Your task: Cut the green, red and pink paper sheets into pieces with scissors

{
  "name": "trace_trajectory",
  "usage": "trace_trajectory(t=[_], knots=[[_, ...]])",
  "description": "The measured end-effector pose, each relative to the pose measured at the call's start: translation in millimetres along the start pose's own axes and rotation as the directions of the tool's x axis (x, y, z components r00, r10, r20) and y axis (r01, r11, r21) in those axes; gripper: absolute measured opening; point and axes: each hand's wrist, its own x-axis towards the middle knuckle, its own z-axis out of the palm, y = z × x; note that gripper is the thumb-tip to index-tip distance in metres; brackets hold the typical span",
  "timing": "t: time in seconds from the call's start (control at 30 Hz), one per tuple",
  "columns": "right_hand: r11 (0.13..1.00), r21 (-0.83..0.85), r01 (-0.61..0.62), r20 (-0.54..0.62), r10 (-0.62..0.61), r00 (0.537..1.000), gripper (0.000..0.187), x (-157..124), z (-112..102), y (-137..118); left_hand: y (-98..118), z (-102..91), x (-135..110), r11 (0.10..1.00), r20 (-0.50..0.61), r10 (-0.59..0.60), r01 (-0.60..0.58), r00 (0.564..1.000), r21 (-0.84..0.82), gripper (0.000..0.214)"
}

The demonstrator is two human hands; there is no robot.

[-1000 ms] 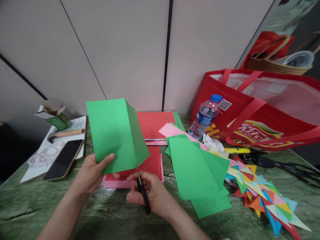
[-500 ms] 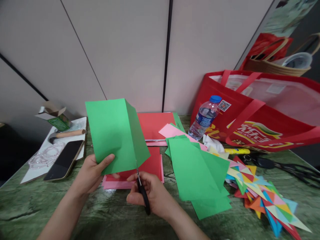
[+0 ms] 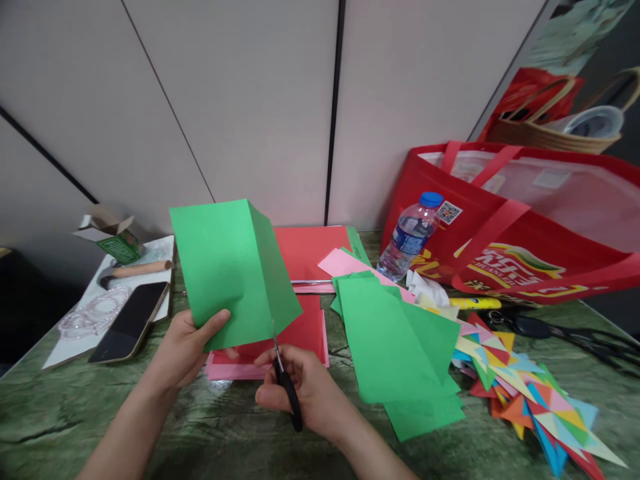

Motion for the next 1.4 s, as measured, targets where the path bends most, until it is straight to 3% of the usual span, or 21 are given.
trace_trajectory(t=[0.9, 1.4], knots=[[0.998, 0.05, 0.038, 0.015, -0.039, 0.999, 0.039, 0.2, 0.1, 7.2, -5.8, -2.2, 2.5, 1.0, 0.023, 0.009, -0.01, 1.0, 0.022, 0.017], [0.999, 0.006, 0.036, -0.005, -0.036, 0.999, 0.047, 0.9, 5.5, -3.9, -10.0, -3.1, 3.5, 0.999, -0.008, 0.021, -0.021, 1.0, 0.047, 0.016]])
